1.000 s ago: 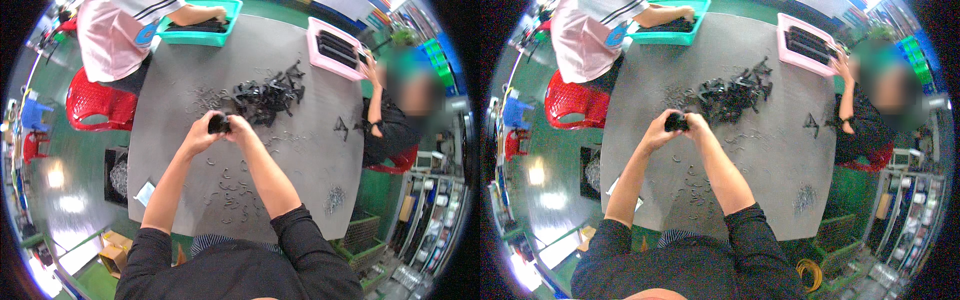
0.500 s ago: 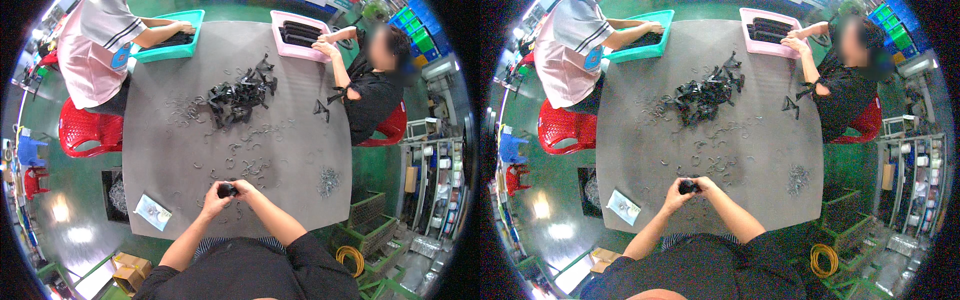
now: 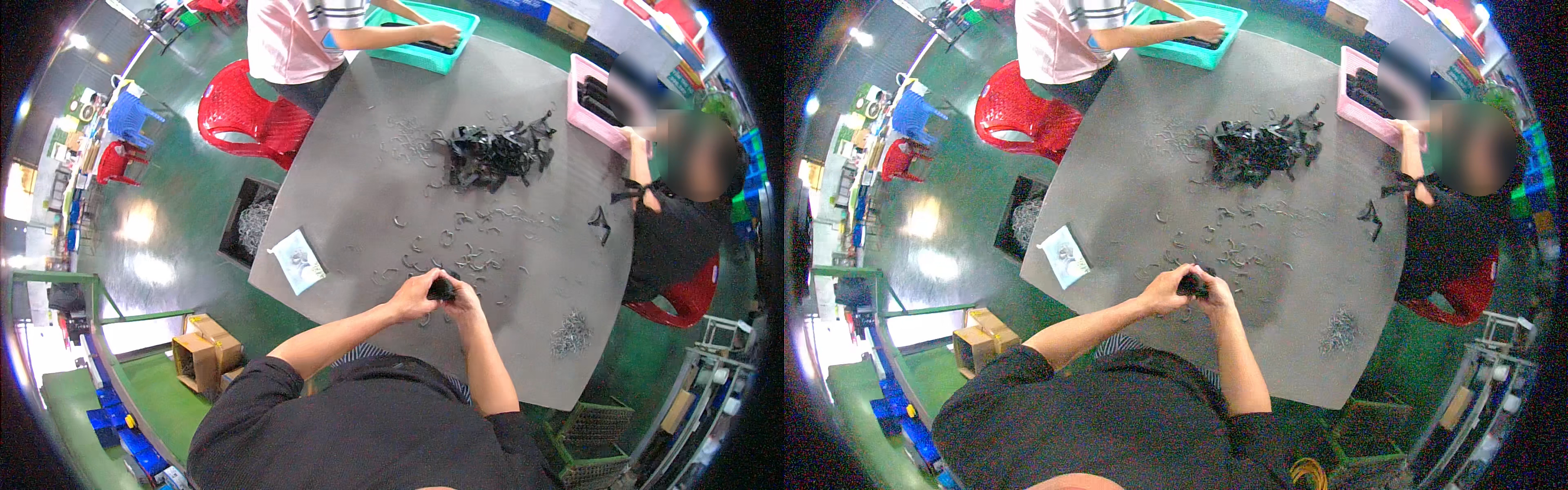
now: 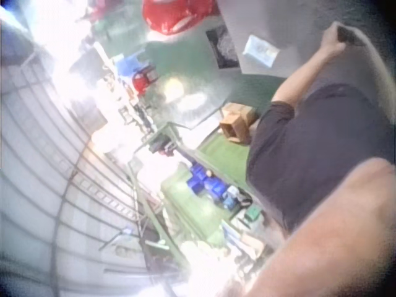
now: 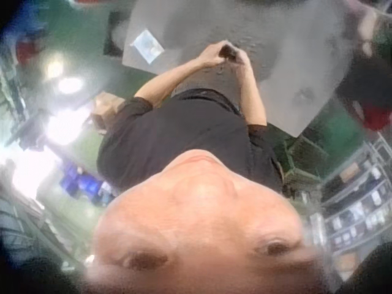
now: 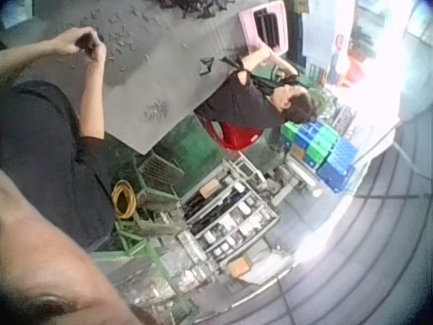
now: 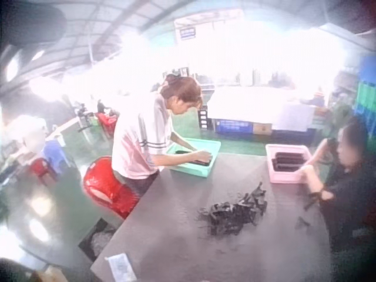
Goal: The person assembles small black plastic components by hand at a table, then sweeps loose metal clips into a pile and transfers them into plastic bins on the floor.
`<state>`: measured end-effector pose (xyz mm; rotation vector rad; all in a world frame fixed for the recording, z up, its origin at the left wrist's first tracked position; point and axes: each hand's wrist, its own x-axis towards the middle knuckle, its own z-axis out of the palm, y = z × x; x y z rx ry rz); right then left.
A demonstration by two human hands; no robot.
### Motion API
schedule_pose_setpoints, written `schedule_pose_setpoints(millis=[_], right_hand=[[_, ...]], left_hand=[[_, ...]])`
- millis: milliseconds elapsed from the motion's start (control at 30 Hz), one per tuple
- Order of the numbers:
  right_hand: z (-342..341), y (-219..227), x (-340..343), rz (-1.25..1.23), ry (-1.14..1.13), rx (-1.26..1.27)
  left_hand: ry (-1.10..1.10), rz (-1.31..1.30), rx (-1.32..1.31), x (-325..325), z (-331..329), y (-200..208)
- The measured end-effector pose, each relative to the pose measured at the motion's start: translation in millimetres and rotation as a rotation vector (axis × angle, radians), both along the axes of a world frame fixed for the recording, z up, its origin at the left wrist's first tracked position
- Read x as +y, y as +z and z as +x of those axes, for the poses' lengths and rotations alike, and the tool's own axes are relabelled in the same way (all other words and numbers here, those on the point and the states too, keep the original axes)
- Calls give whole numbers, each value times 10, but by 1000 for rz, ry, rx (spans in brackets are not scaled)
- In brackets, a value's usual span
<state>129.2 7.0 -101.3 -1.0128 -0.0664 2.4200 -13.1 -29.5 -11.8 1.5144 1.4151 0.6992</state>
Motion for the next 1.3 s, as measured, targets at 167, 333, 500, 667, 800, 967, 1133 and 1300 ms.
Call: schedule_pose_setpoints(millis=[167, 333, 500, 667, 800, 967, 1133, 1300], right_hand=[[137, 185, -185, -58, 99, -50], [155, 215, -400, -88, 97, -109], [85, 102, -464, -43, 173, -119], [-72, 142, -180, 69, 260, -166], [-375, 609, 197, 155, 166, -118], [-431, 840, 681, 262, 151, 81], [-173, 637, 836, 207, 54, 36], [140, 304, 604, 53, 6, -85]], left_hand=[[1, -4, 1, -274, 133, 35], [10, -120, -19, -473, 145, 55], [79, -124, 12, -653, 100, 48], [124, -47, -10, -508, 9, 114], [184, 33, -73, -178, -199, 172], [271, 53, -196, 292, -442, 308], [391, 66, -351, 817, -827, 327], [502, 97, -437, 1291, -1201, 319]])
